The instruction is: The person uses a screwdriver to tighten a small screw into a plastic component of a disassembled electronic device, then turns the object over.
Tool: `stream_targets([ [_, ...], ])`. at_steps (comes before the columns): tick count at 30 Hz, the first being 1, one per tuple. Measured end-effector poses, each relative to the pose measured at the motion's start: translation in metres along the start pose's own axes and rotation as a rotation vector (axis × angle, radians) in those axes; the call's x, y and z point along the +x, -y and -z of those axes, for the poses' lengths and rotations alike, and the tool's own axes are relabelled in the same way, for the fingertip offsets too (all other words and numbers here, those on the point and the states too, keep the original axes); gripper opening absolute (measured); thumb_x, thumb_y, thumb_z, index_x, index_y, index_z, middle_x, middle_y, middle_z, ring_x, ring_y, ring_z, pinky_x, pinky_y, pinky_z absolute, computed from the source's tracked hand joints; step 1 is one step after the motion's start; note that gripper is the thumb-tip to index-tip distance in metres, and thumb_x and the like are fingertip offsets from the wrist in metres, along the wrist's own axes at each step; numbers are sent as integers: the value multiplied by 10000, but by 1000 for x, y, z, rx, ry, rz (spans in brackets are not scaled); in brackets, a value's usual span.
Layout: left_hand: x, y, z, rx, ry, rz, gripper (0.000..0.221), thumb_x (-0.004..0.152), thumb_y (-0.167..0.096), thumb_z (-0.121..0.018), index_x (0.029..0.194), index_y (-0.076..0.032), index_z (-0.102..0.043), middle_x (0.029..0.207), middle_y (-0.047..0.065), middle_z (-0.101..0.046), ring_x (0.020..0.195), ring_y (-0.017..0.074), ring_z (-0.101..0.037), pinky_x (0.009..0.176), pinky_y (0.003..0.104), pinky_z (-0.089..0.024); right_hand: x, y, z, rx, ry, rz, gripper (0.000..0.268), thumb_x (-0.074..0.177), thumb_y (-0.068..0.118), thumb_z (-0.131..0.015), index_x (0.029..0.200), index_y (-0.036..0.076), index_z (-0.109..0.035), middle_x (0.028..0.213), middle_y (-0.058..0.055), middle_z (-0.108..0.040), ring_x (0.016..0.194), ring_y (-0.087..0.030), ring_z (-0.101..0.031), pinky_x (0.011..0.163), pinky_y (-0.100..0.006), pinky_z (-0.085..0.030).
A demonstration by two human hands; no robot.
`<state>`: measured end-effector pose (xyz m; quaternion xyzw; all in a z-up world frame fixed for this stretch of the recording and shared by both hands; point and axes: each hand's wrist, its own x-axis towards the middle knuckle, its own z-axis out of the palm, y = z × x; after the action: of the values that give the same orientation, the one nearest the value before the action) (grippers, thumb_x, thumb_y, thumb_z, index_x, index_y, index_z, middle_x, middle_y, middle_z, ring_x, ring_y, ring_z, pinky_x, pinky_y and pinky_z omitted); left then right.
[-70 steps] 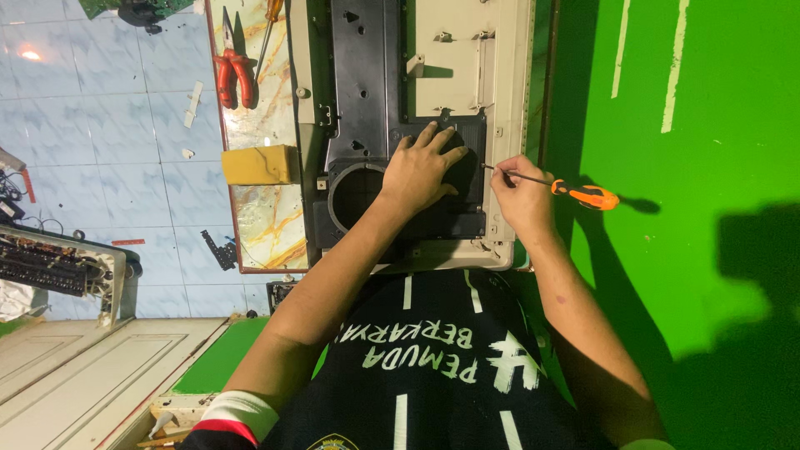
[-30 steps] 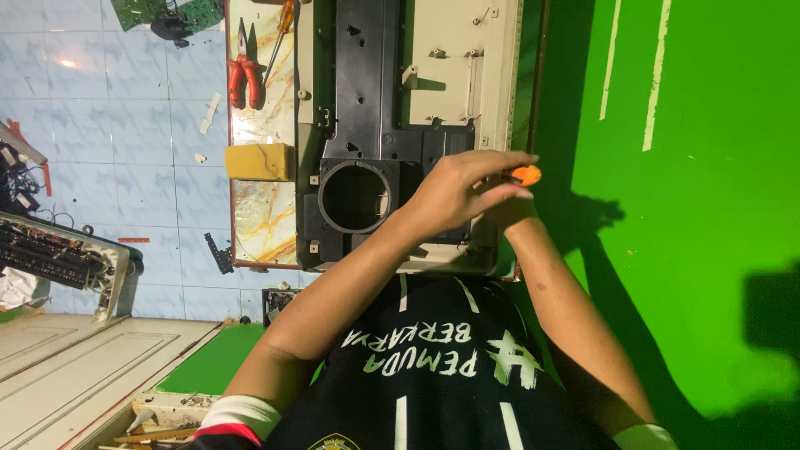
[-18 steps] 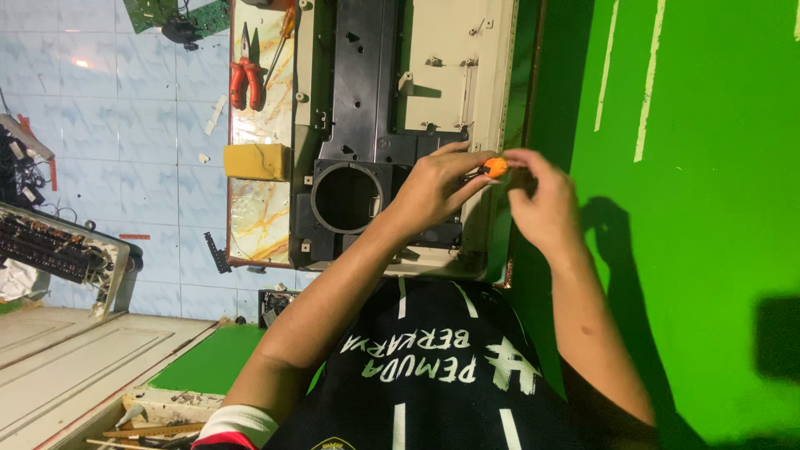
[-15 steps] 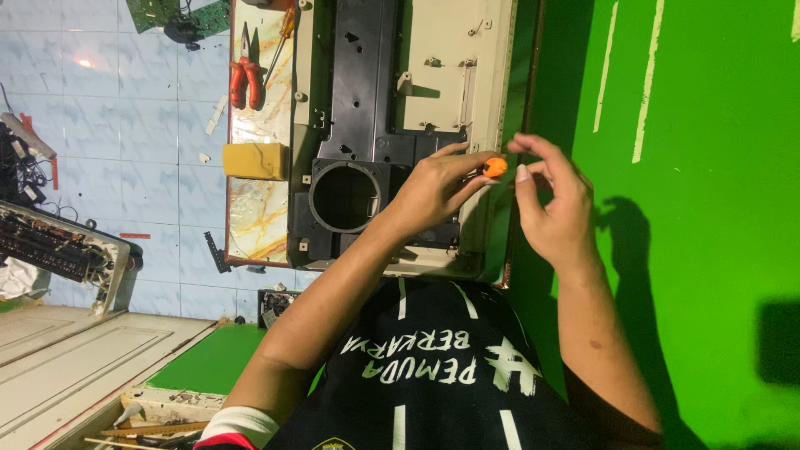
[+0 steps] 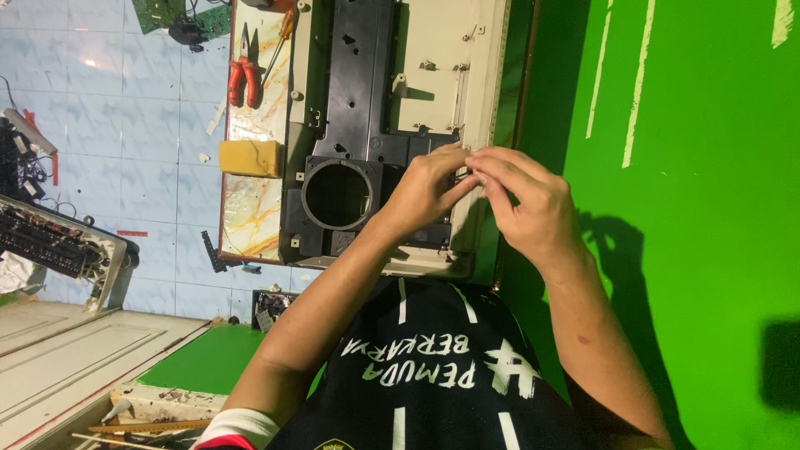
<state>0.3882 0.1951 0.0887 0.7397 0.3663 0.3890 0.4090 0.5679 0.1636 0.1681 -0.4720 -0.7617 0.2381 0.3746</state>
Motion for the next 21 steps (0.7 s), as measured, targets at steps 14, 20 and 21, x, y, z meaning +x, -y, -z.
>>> stream_targets([
  [14,-15,-1,-2,116,-53,-43,401,930,-83,-749,1301,4,-625,1335,231,-657,1262,385,-635,1067,428,-523,-6,-12,-2,77,33,1,262,982,-7,-687,1238,32,-726,1240,-153,-744,1118,-267,-752,965,-342,-606],
  [20,-19,-6,-18,18,-233,114,461,879,-112,-819,1259,-10,-578,1175,156,-749,1133,317,-762,1144,447,-502,-5,-8,-6,23,-19,43,226,939,41,-771,1162,24,-741,1147,-130,-758,1065,-276,-751,911,-363,-598],
  [21,-20,-5,-21,-35,-242,173,464,887,-118,-809,1247,0,-542,1191,170,-735,1154,321,-746,1079,424,-543,-5,-7,-6,30,-26,33,222,934,44,-776,1152,24,-739,1142,-129,-759,1047,-269,-752,881,-352,-597],
])
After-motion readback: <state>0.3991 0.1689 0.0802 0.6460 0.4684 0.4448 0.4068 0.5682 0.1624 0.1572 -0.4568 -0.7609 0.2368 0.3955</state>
